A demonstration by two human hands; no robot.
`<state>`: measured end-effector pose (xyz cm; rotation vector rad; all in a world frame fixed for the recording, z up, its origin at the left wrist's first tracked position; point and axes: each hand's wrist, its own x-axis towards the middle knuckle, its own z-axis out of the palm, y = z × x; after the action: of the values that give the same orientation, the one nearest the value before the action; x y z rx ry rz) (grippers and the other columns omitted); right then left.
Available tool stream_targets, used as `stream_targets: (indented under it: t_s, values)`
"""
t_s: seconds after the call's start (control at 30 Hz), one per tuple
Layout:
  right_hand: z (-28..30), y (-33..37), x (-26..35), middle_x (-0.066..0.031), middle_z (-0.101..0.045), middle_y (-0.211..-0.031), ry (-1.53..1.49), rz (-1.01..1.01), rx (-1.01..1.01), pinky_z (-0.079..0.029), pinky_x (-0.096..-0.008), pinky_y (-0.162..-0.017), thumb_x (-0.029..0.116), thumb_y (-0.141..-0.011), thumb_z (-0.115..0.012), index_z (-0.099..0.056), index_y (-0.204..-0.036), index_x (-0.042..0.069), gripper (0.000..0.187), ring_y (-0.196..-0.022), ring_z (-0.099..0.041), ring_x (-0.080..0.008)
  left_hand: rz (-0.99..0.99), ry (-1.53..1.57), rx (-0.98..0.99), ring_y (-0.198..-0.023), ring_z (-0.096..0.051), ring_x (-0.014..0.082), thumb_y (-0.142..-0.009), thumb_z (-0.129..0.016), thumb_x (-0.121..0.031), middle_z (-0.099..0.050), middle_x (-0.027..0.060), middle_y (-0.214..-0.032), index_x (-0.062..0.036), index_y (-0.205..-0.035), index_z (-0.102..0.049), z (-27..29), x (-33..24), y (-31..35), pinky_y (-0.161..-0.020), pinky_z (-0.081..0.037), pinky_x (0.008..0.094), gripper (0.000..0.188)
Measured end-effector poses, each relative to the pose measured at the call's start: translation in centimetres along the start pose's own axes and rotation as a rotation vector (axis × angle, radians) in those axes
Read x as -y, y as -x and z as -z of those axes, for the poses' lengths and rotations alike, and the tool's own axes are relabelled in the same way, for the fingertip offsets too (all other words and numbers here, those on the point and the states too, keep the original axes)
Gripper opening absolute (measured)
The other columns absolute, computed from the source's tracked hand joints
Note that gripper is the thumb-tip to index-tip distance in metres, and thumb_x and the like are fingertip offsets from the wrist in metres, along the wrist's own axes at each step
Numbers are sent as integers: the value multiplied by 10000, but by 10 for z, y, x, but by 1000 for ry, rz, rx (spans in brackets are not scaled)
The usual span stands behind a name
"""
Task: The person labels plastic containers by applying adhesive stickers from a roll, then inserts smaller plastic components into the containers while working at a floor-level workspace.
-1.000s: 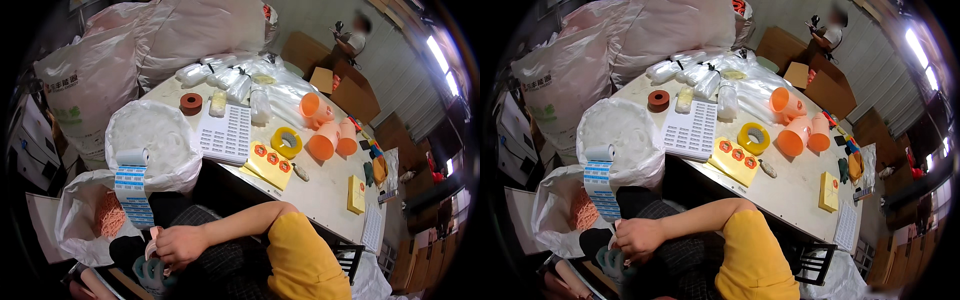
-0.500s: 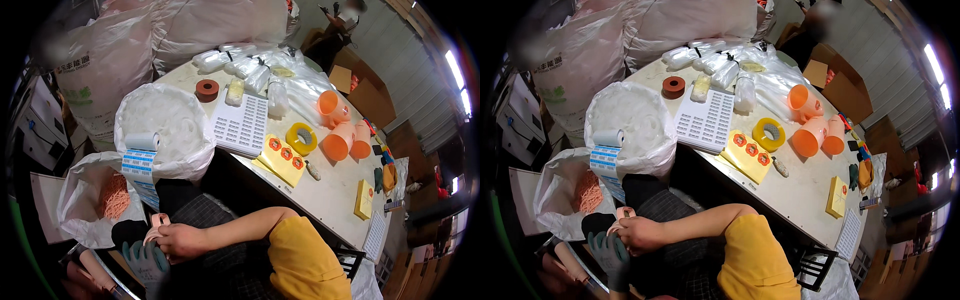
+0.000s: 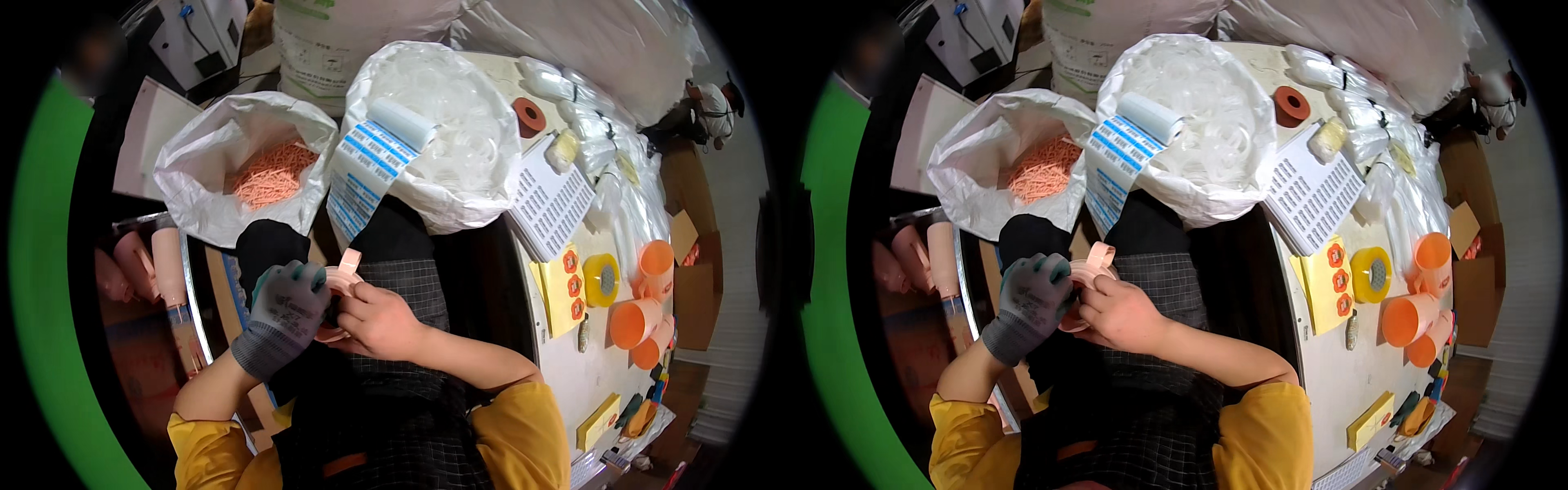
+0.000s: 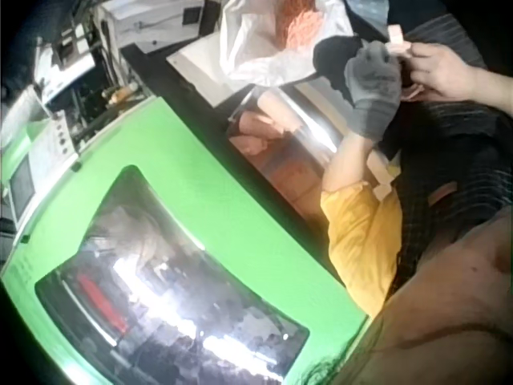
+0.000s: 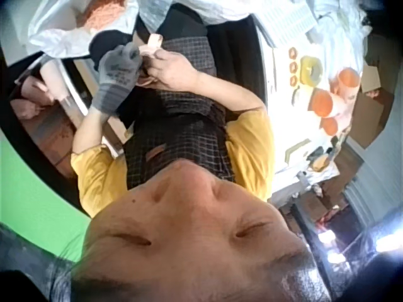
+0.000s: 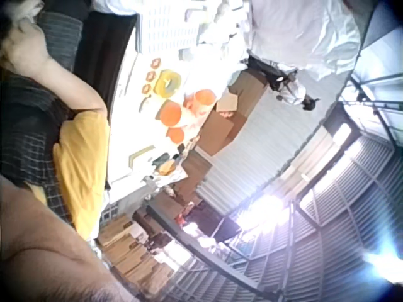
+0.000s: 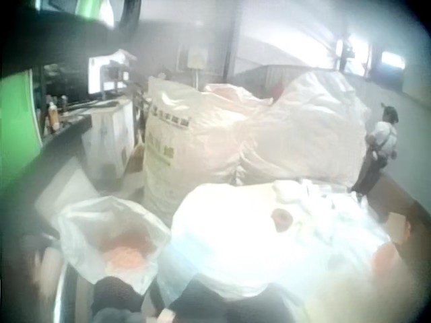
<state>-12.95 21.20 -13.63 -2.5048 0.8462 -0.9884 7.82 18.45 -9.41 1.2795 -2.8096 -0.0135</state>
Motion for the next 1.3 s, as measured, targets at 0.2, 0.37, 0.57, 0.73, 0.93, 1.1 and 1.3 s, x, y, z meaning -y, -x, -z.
stream_targets:
  t_s: [0.2, 0.37, 0.57, 0.73, 0.93, 1.1, 1.3]
  values:
    - [-14, 11, -30, -142, -633, -1294, -578, -753, -665, -511, -401, -975, 67, -803, -840, -603, -1238, -4, 501, -1158, -631, -240, -138, 308, 22, -845, -683, 254, -888, -682, -319, -629, 62, -916, -137, -874, -659, 21, -7, -3, -720, -556, 404, 184]
    - [-52, -49, -112, -141, -698, -1242, -940, -877, -797, -510, -326, -989, 18, -881, -776, -631, -1258, -92, 419, -1098, -669, -185, -329, 698, -64, -805, -679, 267, -820, -807, -356, -630, 64, -835, -134, -871, -674, 0, -15, 6, -699, -557, 408, 263]
    - [-44, -57, -117, -101, -737, -1156, -865, -833, -907, -525, -306, -947, -18, -907, -721, -686, -1198, -69, 298, -1040, -682, -149, -32, 417, -517, -1074, -650, 273, -814, -808, -171, -685, 55, -1180, -161, -1154, -725, -3, 40, -61, -932, -499, 461, 351]
    - [-38, -61, -113, -88, -737, -1153, -793, -791, -823, -525, -299, -931, -25, -906, -705, -698, -1184, -48, 279, -1024, -677, -139, 32, 285, -611, -1100, -597, 285, -822, -778, -238, -636, 28, -1118, -162, -1033, -727, -43, 73, -125, -974, -465, 473, 231]
    - [-29, -54, -113, -72, -736, -1152, -718, -773, -746, -513, -301, -952, -30, -894, -698, -699, -1191, -32, 296, -1041, -667, -133, -26, 364, -598, -1058, -618, 302, -774, -798, -174, -650, 40, -1064, -121, -963, -733, -50, 73, -126, -948, -475, 464, 206]
    - [-28, -27, -96, -110, -633, -1334, -761, -717, -870, -482, -322, -1010, -38, -903, -663, -551, -1336, -2, 448, -1180, -608, -171, 57, 549, -698, -1055, -629, 326, -746, -822, -86, -670, 67, -1067, -91, -912, -716, -44, 41, -92, -939, -504, 456, 197]
    - [37, 91, 8, -84, -650, -1080, -1210, -1423, -54, -530, -225, -685, 122, -1028, -643, -449, -1397, 15, 430, -802, -649, -114, 441, 1296, -511, -936, -707, 248, -816, -826, -33, -719, 84, -1111, -56, -1008, -737, -108, -18, 21, -822, -558, 377, 212]
